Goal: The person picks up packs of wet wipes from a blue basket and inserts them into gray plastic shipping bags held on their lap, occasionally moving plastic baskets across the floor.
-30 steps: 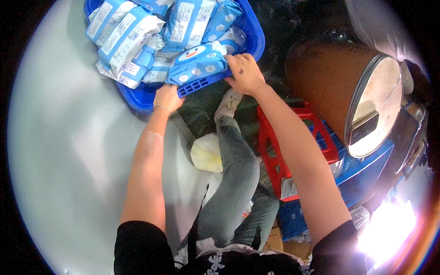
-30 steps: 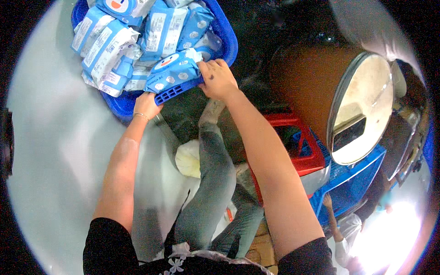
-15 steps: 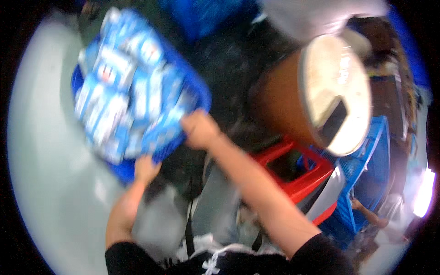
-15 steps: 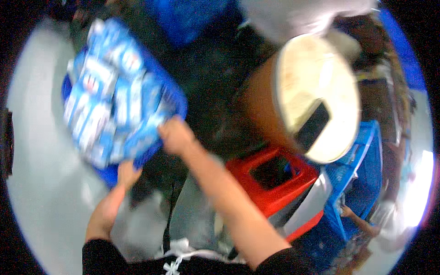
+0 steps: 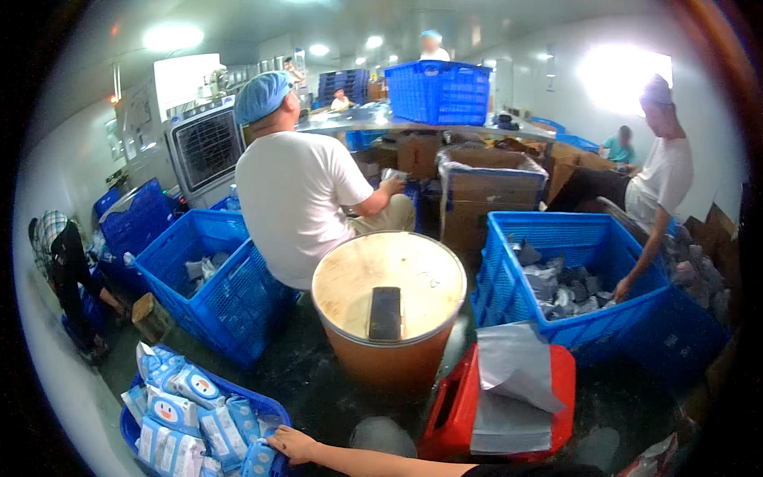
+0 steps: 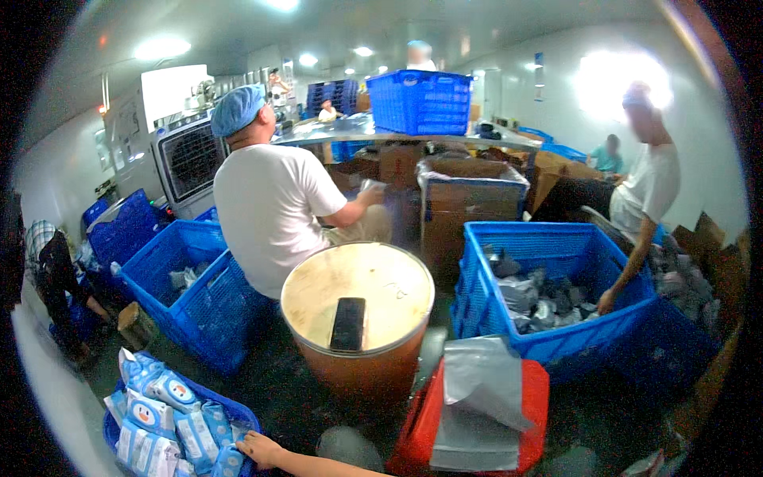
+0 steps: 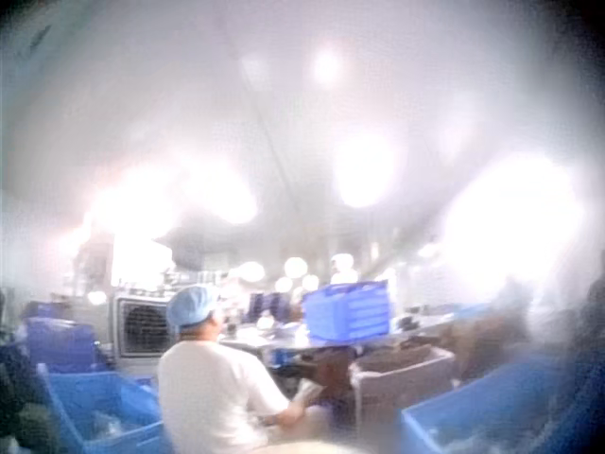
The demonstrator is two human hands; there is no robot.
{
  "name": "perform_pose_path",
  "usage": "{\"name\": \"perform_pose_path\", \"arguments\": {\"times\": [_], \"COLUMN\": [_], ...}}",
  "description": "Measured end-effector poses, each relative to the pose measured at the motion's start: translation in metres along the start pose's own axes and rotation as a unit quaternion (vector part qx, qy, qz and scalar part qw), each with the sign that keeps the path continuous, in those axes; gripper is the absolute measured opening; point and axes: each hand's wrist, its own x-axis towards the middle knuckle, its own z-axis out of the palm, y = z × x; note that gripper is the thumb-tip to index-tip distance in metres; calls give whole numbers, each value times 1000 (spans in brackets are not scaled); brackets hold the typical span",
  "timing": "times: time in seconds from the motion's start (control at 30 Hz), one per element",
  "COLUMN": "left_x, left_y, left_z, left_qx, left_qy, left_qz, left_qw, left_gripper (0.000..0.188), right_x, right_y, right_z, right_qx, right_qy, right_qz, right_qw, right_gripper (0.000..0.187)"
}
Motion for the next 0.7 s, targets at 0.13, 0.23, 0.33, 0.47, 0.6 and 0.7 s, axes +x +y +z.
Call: {"name": "perform_pose_path", "arguments": {"times": [0.13,0.23,0.33,0.47,0.6,0.7], "left_x": [-19,-21,-22,-12,-24,-28], "left_y": [-27,-7,-15,-38,-9,-8], "left_z": [0,-19,-10,23,-17,-16], "left_qx": [-11,22,24,24,3,3], "left_qy": [-33,-69,-52,-70,-21,-26], "left_qz": [-53,-48,-24,26,-52,-57], "left_qw": [998,996,998,997,998,998], "left_gripper": [46,54,55,52,52,53], "right_x": [3,9,8,6,0,3], "right_y": [-25,-31,-40,-35,-33,-35], "right_z": [-7,-15,-19,-15,-16,-21], "right_qx": [-18,-26,-29,-47,-25,-14], "right_qy": [-15,-92,-89,-78,-52,-64], "right_qz": [13,68,71,60,28,36], "right_qw": [1000,993,993,994,998,997], "right_gripper": [71,67,68,70,71,71]}}
